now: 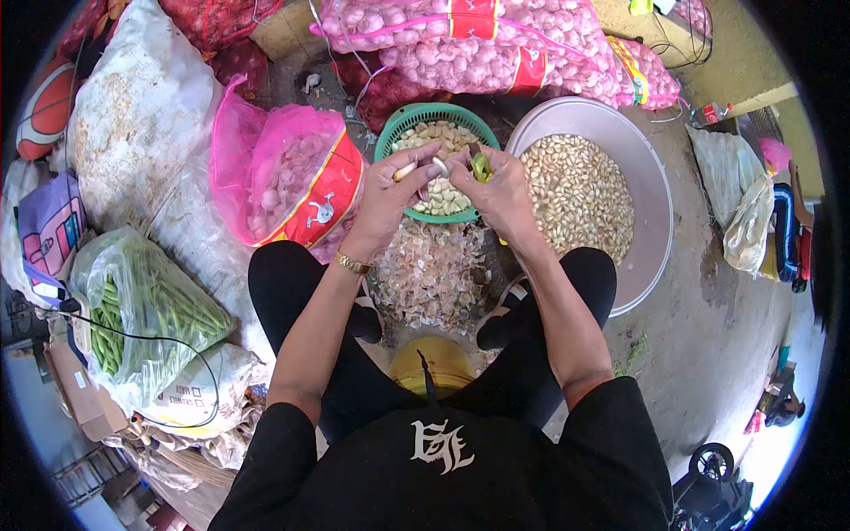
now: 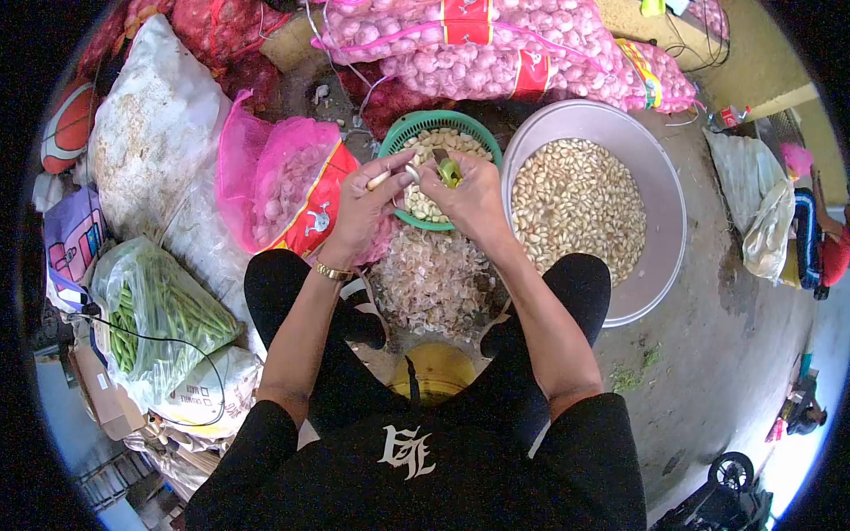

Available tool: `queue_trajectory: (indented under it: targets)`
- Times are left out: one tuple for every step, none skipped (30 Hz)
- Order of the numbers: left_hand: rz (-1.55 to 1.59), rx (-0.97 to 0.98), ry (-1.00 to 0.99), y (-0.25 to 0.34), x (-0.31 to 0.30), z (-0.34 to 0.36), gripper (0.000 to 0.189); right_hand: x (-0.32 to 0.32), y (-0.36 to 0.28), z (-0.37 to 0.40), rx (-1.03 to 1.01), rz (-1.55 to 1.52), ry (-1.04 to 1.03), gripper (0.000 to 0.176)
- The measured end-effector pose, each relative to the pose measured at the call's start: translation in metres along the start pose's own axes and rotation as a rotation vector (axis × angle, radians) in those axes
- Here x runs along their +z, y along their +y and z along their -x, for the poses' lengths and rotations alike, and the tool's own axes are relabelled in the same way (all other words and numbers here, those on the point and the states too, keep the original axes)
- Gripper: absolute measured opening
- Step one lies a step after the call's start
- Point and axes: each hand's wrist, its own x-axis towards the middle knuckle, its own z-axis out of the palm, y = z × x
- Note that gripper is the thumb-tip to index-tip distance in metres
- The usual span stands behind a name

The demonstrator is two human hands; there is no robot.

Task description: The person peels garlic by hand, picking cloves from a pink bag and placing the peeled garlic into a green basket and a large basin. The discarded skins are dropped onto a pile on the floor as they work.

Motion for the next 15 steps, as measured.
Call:
queue_trajectory:
  targets:
    - [0.0,0.0,0.0,-0.002,-0.001,-0.001,0.034,0.001,0.006,-0.002,-0.014,0.032,0.042,0.019]
    - [-0.007,-0.025,0.008,-0.007,-0.002,-0.002,0.032,0.002,0.009,-0.003,-0.028,0.063,0.084,0.021]
    - [-0.014,-0.05,0.016,-0.008,-0.002,-0.003,0.031,0.003,0.006,-0.002,-0.028,0.064,0.085,0.021]
    - [-0.013,-0.05,0.016,-0.008,-0.001,-0.003,0.031,0.003,0.0,-0.001,-0.072,0.122,0.111,0.022]
    - [-0.006,-0.079,0.026,-0.009,-0.001,-0.002,0.028,0.004,-0.003,0.0,-0.116,0.18,0.137,0.024]
    - [0.001,-0.109,0.035,-0.009,0.0,-0.001,0.026,0.005,0.0,-0.001,-0.115,0.179,0.137,0.024]
    - [0.001,-0.11,0.035,-0.01,0.001,0.0,0.026,0.006,0.005,-0.002,-0.18,0.197,0.154,0.024]
    - [0.013,-0.108,0.053,-0.012,0.002,0.001,0.024,0.007,0.01,-0.003,-0.244,0.215,0.17,0.024]
    - [0.025,-0.107,0.072,-0.013,0.003,0.001,0.023,0.008,0.012,-0.003,-0.243,0.216,0.168,0.024]
    - [0.026,-0.107,0.074,-0.015,0.003,0.001,0.023,0.01,0.013,-0.004,-0.254,0.197,0.159,0.024]
    - [0.044,-0.102,0.09,-0.017,0.003,0.0,0.022,0.011,0.015,-0.004,-0.266,0.177,0.15,0.024]
    - [0.061,-0.097,0.105,-0.015,0.004,0.0,0.022,0.01,0.016,-0.005,-0.267,0.177,0.148,0.024]
    - [0.061,-0.097,0.105,-0.012,0.003,0.001,0.022,0.008,0.018,-0.006,-0.189,0.181,0.124,0.024]
    - [0.064,-0.11,0.086,-0.009,0.003,0.002,0.022,0.007,0.019,-0.006,-0.111,0.184,0.1,0.024]
    - [0.068,-0.122,0.067,-0.006,0.003,0.003,0.022,0.007,0.018,-0.005,-0.11,0.185,0.1,0.024]
